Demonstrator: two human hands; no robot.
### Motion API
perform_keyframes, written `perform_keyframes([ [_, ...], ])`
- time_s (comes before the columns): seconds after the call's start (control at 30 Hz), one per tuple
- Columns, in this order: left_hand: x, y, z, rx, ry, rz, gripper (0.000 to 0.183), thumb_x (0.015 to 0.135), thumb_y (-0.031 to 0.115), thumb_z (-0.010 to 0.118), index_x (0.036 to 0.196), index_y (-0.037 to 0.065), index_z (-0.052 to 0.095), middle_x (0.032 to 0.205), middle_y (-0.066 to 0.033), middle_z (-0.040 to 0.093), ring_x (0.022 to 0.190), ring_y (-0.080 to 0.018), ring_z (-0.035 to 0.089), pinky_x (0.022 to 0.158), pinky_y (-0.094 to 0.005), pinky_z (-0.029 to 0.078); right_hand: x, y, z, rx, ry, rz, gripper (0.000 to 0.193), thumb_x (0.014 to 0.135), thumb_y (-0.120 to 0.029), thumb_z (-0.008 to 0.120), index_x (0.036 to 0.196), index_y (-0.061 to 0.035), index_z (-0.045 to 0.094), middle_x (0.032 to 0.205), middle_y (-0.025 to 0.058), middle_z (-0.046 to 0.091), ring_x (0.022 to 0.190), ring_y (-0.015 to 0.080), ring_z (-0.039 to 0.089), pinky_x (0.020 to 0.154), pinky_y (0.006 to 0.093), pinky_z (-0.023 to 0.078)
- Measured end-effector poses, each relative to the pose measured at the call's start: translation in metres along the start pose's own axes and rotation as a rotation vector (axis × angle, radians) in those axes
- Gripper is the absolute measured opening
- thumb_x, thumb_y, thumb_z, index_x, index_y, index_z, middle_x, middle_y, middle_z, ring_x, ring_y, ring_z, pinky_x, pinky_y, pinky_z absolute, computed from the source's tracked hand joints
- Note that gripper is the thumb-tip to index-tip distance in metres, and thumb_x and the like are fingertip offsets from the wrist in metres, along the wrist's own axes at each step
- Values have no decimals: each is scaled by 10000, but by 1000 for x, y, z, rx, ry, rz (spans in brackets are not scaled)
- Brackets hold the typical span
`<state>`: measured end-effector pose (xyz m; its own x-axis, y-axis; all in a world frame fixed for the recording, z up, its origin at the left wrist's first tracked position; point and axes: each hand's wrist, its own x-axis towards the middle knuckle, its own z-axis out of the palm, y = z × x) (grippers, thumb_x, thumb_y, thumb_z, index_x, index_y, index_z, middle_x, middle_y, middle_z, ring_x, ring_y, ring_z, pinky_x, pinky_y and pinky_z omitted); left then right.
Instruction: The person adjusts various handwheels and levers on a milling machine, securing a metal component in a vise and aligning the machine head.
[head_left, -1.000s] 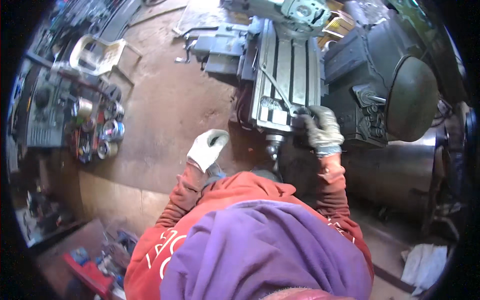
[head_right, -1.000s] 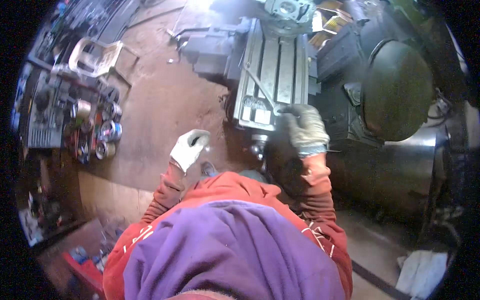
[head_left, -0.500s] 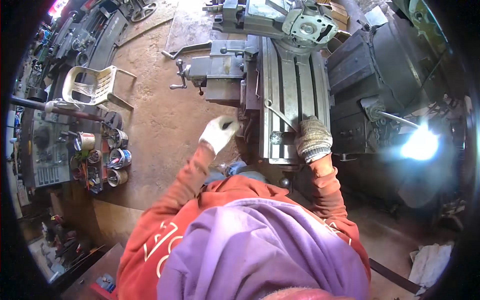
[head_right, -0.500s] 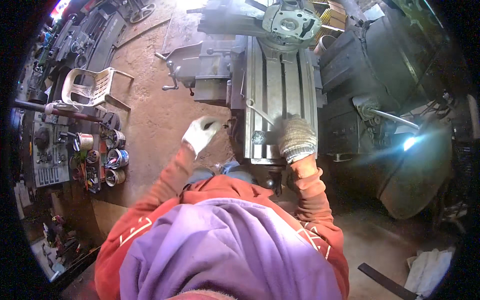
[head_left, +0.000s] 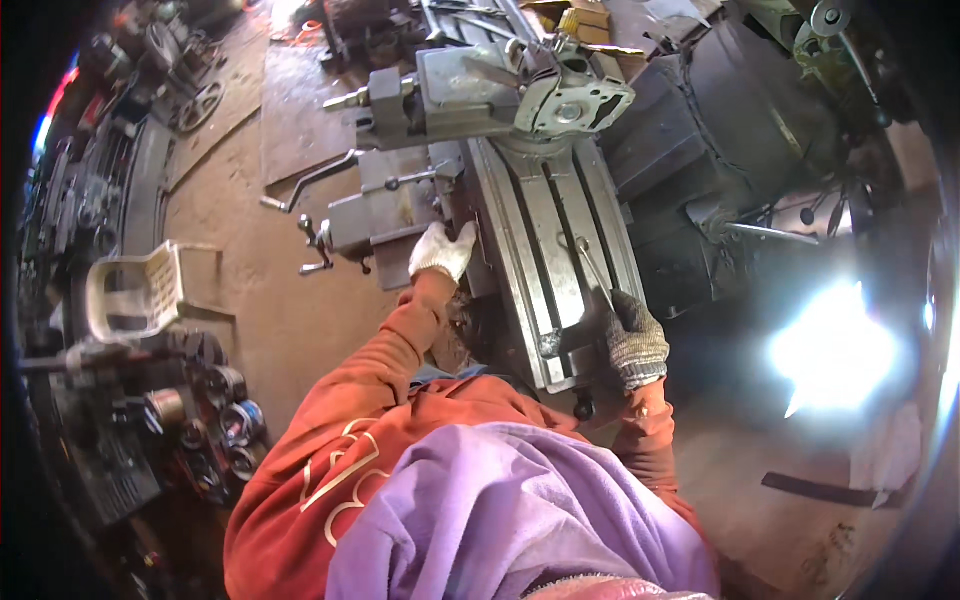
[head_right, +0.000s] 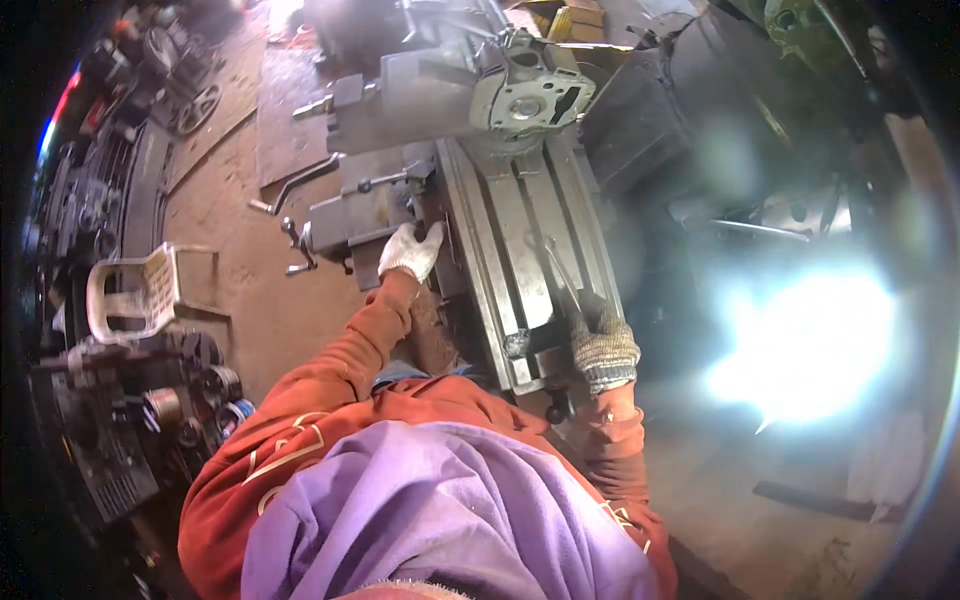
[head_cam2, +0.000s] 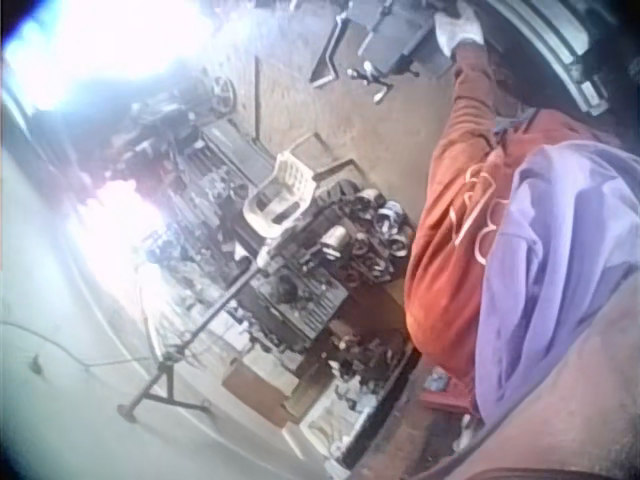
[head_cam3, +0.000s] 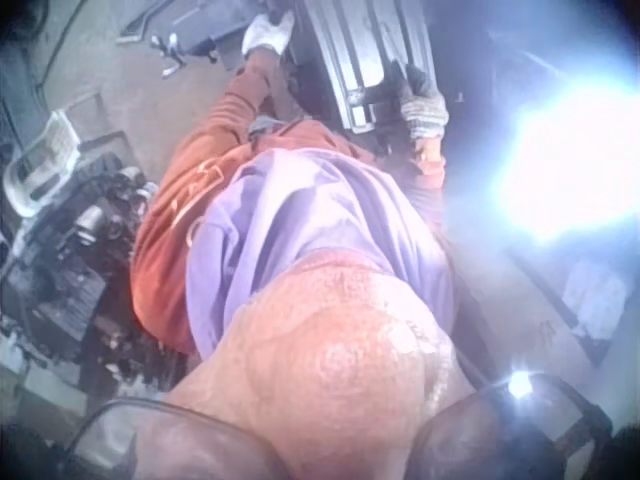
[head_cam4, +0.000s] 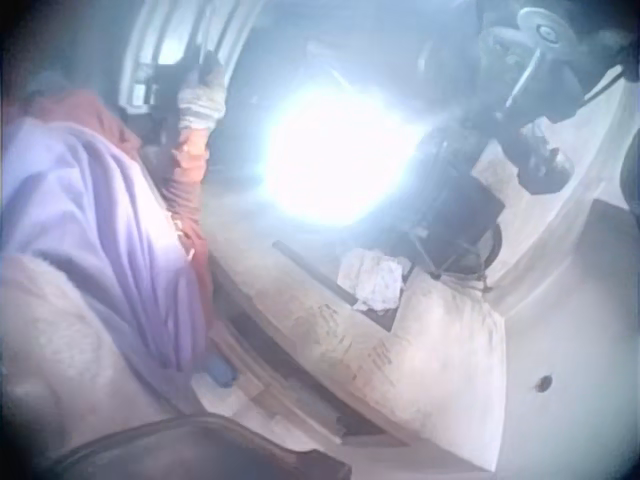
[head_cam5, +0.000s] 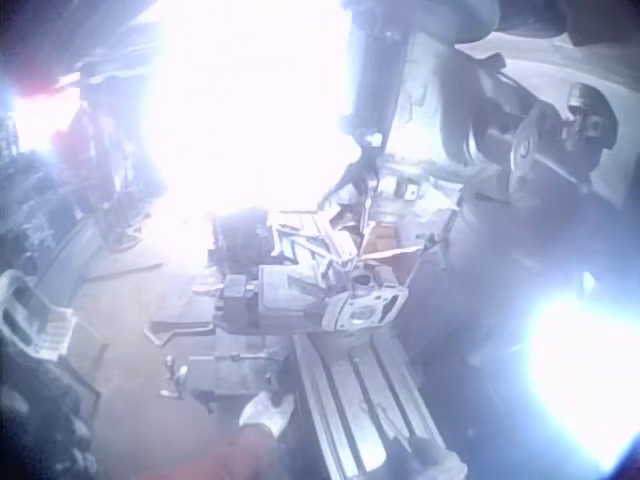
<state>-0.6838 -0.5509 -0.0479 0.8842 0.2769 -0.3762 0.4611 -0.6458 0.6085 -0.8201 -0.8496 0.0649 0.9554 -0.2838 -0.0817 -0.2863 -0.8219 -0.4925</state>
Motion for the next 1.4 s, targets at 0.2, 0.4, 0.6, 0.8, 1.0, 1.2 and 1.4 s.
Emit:
perform_keyframes([
  [0.2,26,8,-20,94,-191,119,705,827,590,662,1200,-8,696,1180,-257,706,1147,-398,667,991,-444,519,19,-64,23,140,74,-133,281,961,-217,700,1214,-96,715,1133,109,753,1063,237,708,936,350,529],
  [0.4,55,-3,-11,153,-294,229,512,837,417,569,1094,8,739,1076,-284,707,1075,-435,678,946,-481,538,35,-96,64,312,182,-54,278,962,-274,668,1191,-120,707,1145,130,726,1081,352,686,940,427,534],
  [0.6,117,-85,-2,-144,-351,133,419,887,313,586,1067,-38,726,976,-265,735,973,-362,721,871,-426,540,24,-112,63,249,169,107,305,939,-184,699,1215,-55,691,1159,126,740,1107,257,691,967,372,520],
  [0.8,157,-100,-49,-249,-202,-36,305,880,219,634,971,-49,747,798,-179,729,713,-223,654,677,-436,499,27,-107,67,73,182,123,283,955,-182,695,1205,-49,706,1125,126,755,1038,231,719,927,339,535],
  [1.0,192,-106,-34,16,-171,137,369,904,317,628,1043,-3,748,905,-188,751,833,-289,712,761,-438,523,23,-79,83,-149,159,-28,295,968,-234,665,1221,-85,691,1122,134,749,1060,282,702,956,366,523],
  [1.2,181,-96,-27,-334,-113,49,182,897,183,627,936,11,672,704,-44,629,564,-196,567,529,-408,477,30,-111,52,-329,185,93,318,887,-265,666,1183,-150,686,1117,124,720,1000,377,699,870,529,520],
  [1.4,172,-96,0,-3,281,382,589,921,549,647,1035,-25,714,985,-220,748,877,-348,696,800,-446,525,25,-84,23,-301,57,31,606,823,-434,744,1348,-161,615,1367,142,576,1264,345,557,1006,640,420],
])
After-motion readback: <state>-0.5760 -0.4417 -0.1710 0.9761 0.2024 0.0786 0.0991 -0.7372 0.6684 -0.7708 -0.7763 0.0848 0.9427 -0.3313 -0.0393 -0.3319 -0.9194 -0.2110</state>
